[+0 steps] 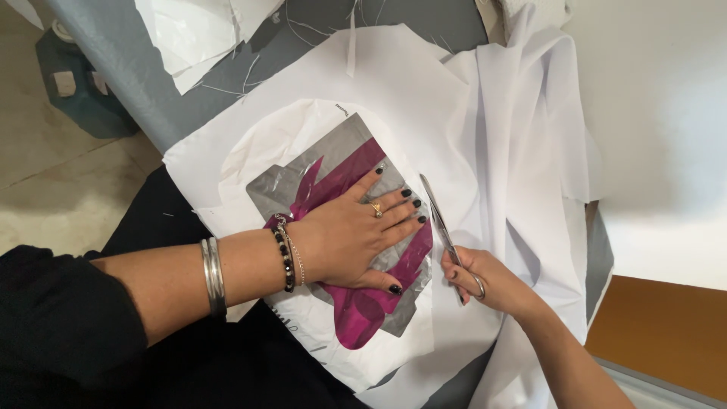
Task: Cutting out a bow-shaped printed pattern from a white fabric sheet using scissors
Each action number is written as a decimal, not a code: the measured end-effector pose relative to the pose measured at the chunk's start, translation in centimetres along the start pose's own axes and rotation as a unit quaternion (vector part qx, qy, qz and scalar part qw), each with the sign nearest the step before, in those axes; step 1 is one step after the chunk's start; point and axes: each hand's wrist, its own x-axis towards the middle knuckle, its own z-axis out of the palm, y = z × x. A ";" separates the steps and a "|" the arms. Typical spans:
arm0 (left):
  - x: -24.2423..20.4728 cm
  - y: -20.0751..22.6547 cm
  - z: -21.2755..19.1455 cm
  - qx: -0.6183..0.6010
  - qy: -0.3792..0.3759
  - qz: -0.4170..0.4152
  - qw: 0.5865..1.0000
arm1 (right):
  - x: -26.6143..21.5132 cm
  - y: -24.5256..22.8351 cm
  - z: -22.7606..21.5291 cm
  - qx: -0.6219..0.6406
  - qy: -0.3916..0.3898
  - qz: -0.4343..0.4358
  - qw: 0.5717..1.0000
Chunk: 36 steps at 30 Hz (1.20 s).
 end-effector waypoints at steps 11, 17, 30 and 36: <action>0.0 0.1 0.1 0.006 0.014 -0.002 1.000 | 1.0 -0.9 -1.1 -0.011 -0.011 -0.023 1.000; -0.2 0.2 0.0 -0.002 0.018 0.002 1.000 | 1.9 -1.6 -1.7 0.009 -0.008 -0.054 0.998; 0.3 0.1 1.3 0.015 0.159 0.005 0.987 | 2.1 -0.7 -1.9 0.004 0.002 -0.063 0.998; -0.1 -2.1 -0.1 0.098 0.239 -0.079 0.963 | 1.7 -2.2 -2.2 -0.014 -0.016 -0.042 0.999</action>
